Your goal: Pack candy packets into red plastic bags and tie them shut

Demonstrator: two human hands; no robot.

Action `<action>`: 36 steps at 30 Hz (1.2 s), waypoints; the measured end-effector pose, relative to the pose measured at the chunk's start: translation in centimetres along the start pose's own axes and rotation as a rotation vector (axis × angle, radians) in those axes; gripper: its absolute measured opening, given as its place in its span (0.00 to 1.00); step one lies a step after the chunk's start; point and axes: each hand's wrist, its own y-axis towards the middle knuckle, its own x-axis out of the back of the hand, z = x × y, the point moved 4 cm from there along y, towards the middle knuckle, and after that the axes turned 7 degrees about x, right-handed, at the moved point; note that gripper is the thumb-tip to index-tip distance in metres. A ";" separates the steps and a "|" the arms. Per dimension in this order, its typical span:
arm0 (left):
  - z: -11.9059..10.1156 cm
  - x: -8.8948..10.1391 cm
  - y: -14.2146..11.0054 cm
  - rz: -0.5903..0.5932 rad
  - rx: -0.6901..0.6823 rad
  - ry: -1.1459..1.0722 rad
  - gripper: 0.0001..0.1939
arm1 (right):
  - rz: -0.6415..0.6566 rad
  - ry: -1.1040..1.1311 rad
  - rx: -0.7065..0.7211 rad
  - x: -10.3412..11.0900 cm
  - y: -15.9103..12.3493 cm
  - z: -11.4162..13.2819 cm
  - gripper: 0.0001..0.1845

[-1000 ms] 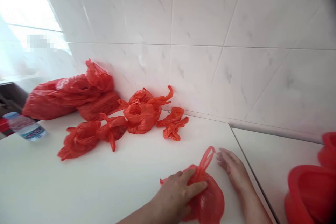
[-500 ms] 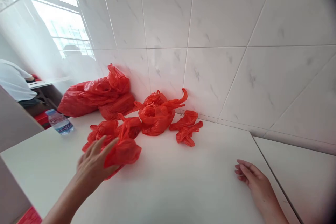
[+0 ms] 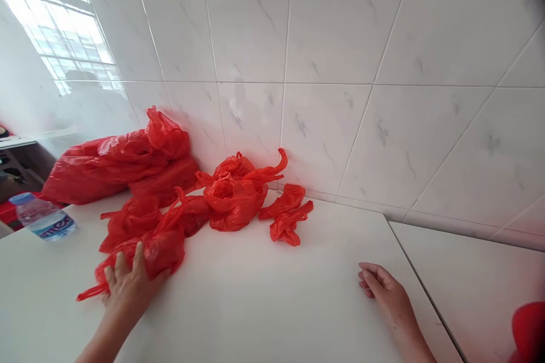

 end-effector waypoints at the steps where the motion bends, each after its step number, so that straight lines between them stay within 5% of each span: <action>1: -1.2 0.4 -0.4 -0.070 -0.043 -0.024 0.36 | -0.002 -0.013 -0.004 -0.1 0.0 0.1 0.19; 4: -6.9 0.0 -3.1 -0.099 -0.312 -0.161 0.29 | -0.023 -0.115 -0.022 -0.6 -0.1 0.5 0.18; 6: -11.8 -2.1 -5.6 0.166 -0.510 -0.394 0.21 | -0.039 -0.235 0.003 -1.1 -0.2 1.0 0.17; 9: -18.2 -7.1 -8.1 0.595 -0.423 -0.627 0.17 | -0.018 -0.345 0.096 -2.2 -0.8 1.5 0.14; 14: -23.9 -13.0 -10.7 0.635 -0.214 -0.692 0.27 | 0.028 -0.191 0.121 -3.6 -2.4 1.5 0.16; 19: -24.7 -13.4 -16.9 0.912 -0.126 -0.874 0.08 | 0.158 0.168 0.005 -5.1 -3.4 3.2 0.35; 23: -24.5 -12.0 -19.9 1.191 -0.002 -1.091 0.07 | 0.311 0.267 0.005 -6.3 -3.6 4.3 0.27; 26: -24.0 -12.0 -18.8 1.264 0.129 -1.244 0.14 | 0.187 0.355 -0.013 -5.4 -2.8 3.5 0.19; 31: -22.5 -13.4 -15.0 1.206 0.366 -1.408 0.17 | 0.016 0.393 -0.030 -2.2 -1.0 2.0 0.15; 36: -22.3 -13.5 -14.8 1.208 0.398 -1.435 0.16 | -0.188 0.383 -0.039 1.1 0.0 1.5 0.17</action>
